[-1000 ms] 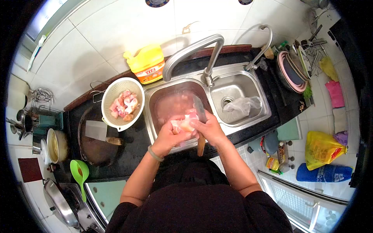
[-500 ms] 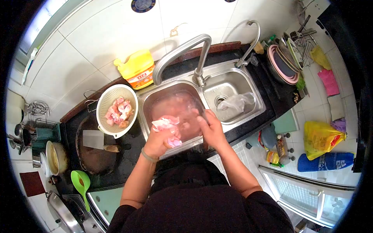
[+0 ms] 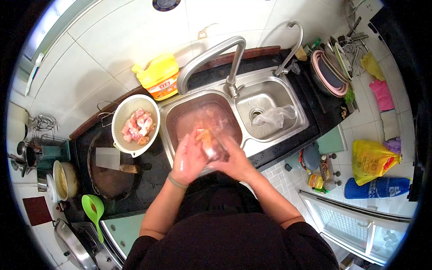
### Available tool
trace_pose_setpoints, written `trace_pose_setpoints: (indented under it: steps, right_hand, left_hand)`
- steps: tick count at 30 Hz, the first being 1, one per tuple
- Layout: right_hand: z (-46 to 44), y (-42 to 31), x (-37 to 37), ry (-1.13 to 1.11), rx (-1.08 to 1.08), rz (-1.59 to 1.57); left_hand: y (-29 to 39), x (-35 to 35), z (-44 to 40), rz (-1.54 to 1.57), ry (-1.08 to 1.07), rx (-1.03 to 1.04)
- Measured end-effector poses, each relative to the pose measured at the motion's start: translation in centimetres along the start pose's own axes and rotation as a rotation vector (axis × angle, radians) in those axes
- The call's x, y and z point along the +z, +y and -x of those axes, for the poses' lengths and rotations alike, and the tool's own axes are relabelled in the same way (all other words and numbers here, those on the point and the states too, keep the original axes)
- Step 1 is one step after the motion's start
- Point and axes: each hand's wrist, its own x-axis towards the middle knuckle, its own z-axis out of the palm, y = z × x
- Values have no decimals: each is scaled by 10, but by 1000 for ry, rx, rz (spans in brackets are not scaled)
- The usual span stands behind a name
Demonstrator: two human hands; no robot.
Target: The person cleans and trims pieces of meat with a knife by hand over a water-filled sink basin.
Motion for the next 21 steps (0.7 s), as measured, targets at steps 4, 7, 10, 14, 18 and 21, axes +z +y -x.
trace_pose_setpoints:
  steps: [4, 7, 10, 14, 18, 21]
  right_hand:
    - [5, 10, 12, 111, 70, -45]
    - [8, 0, 11, 104, 244, -387]
    - [12, 4, 12, 102, 11, -222]
    - [23, 8, 8, 157, 165, -513]
    - [19, -2, -17, 165, 205, -364]
    - [17, -5, -26, 138, 29, 21]
  left_hand:
    - [-9, 16, 1, -278, -11, 86]
    - [-14, 19, 1, -348, 49, 184]
    - [-16, 6, -1, -402, 11, 191]
    - [-9, -25, -5, -103, -39, 87]
    - [-7, -1, -1, -104, -51, 84]
    - [-13, 9, 2, -390, 74, 168]
